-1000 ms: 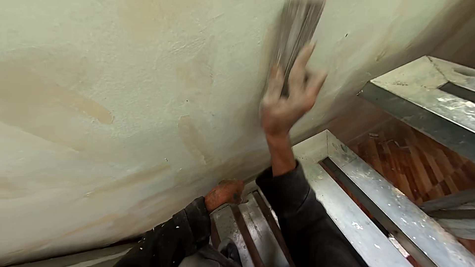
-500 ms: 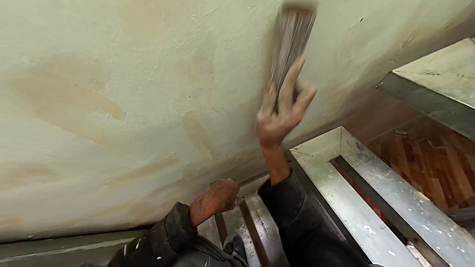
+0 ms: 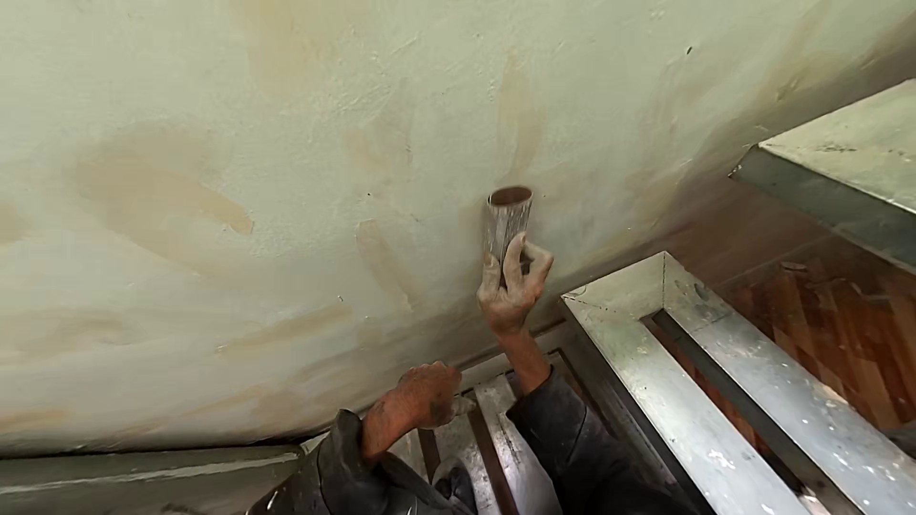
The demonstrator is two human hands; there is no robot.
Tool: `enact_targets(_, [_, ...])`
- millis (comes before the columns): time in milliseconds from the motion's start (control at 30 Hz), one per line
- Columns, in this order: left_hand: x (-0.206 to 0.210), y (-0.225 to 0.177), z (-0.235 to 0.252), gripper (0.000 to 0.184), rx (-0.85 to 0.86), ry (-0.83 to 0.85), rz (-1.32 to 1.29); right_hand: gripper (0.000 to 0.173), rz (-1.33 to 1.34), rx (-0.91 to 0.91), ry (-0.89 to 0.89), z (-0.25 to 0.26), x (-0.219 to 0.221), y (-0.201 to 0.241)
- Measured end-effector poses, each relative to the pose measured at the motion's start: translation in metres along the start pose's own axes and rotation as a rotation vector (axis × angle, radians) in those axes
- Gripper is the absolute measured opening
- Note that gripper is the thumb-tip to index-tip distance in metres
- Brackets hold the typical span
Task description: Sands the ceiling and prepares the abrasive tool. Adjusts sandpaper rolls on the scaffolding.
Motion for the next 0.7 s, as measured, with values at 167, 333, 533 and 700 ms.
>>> enact_targets(167, [0.01, 0.016, 0.028, 0.05, 0.1, 0.083, -0.113, 0.051, 0.027, 0.036, 0.196, 0.126, -0.008, 0.047])
enact_targets(333, [0.003, 0.031, 0.04, 0.048, 0.193, -0.006, -0.157, 0.042, 0.022, 0.018, -0.013, -0.004, 0.0, -0.001])
enact_targets(533, [-0.004, 0.025, 0.029, 0.049, 0.21, -0.012, -0.199, 0.051, -0.01, 0.02, 0.171, 0.113, -0.005, 0.05])
enact_targets(700, [-0.002, 0.035, 0.039, 0.056, 0.145, -0.029, -0.157, 0.045, -0.024, 0.013, -0.009, 0.007, -0.001, 0.009])
Point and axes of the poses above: each hand's wrist, its own z-axis towards the middle knuckle, its own x-axis out of the palm, y = z × x, the point moved 6 cm from there along z, towards the middle knuckle, and after that the axes turned 7 degrees about -z, right-handed, at the moved point
